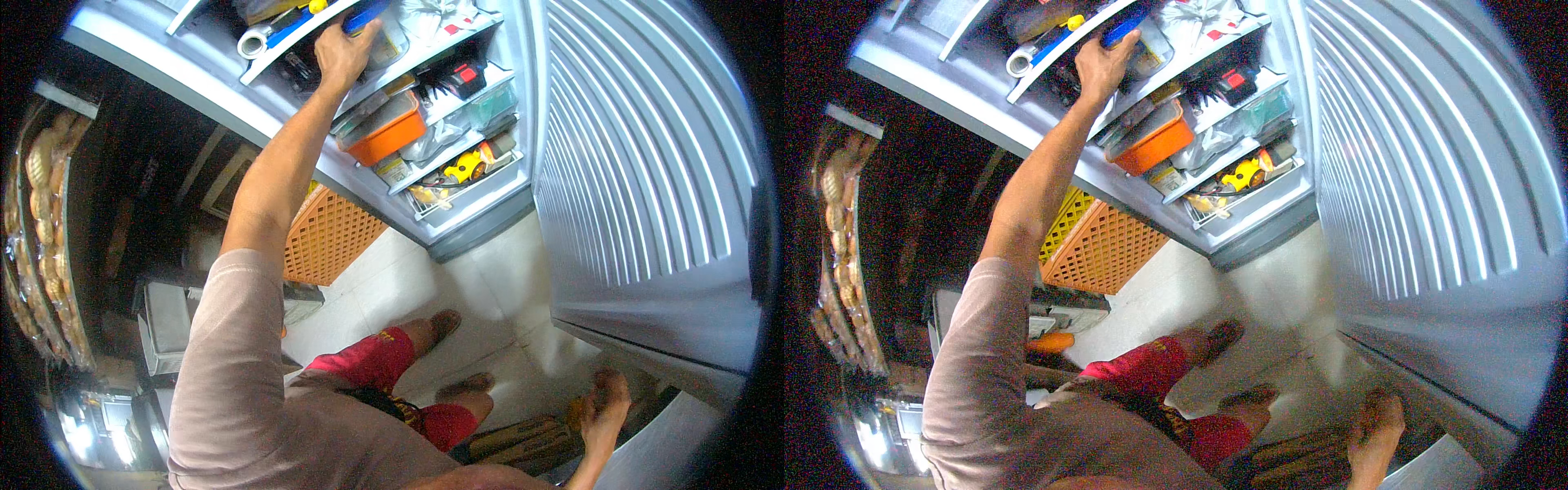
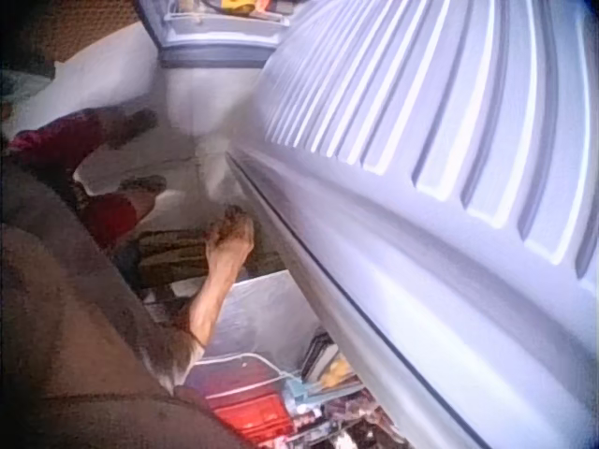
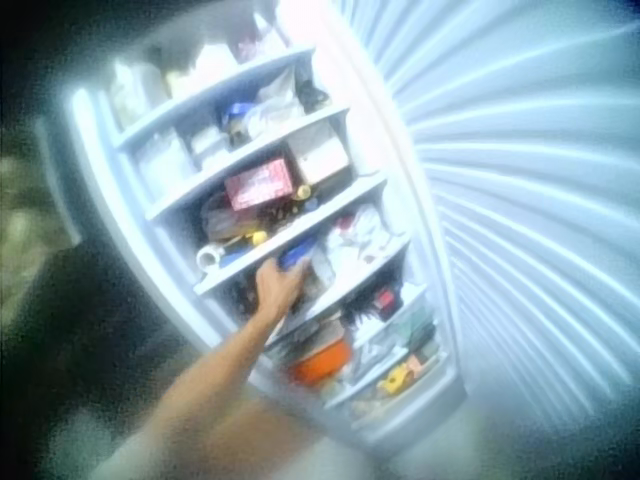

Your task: The person handles a green wire and a small yellow component on a metal table, using pliers to strip or adjust the wire. They then open a refrigerator to retrieve a small item from a shelf before returning to the table to continue working on the wire with a screwdriver.

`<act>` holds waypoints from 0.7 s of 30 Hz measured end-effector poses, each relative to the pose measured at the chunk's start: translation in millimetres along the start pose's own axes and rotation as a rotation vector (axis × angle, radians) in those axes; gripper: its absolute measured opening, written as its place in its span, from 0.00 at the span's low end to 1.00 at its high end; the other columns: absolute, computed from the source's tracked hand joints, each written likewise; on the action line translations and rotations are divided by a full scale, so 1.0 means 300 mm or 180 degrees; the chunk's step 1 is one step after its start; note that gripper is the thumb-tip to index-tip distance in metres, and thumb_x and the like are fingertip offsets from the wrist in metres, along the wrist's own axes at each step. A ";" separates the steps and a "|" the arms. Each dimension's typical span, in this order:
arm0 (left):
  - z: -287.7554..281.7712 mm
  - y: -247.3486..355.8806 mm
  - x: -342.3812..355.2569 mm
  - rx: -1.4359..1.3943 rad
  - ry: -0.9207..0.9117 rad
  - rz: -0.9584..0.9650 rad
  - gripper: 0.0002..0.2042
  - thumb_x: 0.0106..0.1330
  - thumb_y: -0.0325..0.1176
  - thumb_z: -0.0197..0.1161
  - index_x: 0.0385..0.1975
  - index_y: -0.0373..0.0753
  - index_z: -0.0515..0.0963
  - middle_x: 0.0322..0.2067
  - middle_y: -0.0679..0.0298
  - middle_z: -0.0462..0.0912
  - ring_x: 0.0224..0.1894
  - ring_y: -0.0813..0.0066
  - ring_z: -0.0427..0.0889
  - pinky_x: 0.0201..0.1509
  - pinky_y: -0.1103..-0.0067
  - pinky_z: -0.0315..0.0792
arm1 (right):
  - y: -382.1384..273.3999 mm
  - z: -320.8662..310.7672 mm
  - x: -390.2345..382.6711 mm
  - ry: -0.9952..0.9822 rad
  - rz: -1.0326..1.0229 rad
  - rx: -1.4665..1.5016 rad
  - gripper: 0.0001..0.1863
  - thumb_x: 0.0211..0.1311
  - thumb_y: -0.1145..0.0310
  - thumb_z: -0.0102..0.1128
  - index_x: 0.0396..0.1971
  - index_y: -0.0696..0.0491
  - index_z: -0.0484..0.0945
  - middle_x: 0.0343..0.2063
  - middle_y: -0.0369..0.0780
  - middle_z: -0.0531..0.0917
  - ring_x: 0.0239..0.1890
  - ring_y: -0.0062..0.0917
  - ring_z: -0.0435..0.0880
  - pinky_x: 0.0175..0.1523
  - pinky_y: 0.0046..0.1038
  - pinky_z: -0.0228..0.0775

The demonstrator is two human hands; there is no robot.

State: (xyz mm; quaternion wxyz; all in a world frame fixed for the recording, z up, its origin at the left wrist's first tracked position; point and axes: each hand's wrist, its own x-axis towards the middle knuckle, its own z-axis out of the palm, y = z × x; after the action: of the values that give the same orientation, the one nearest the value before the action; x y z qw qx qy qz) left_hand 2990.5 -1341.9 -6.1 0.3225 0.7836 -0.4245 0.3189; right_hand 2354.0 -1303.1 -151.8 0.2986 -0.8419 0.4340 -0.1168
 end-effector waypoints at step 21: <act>0.077 -0.122 0.027 -0.0735 -0.0753 -0.1434 0.40 0.38 0.68 0.71 0.33 0.28 0.83 0.38 0.47 0.83 0.43 0.62 0.80 0.51 0.72 0.70 | -0.068 -0.009 -0.005 -0.0043 -0.0078 -0.0404 0.12 0.47 0.82 0.51 0.35 0.62 0.75 0.34 0.52 0.78 0.39 0.54 0.74 0.48 0.37 0.66</act>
State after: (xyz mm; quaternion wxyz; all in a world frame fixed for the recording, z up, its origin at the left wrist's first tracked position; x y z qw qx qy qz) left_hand 3031.3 -1347.7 -22.0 0.4206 0.8481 -0.3078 0.0950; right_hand 2365.3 -1293.9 -137.3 0.2462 -0.8651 0.4282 -0.0870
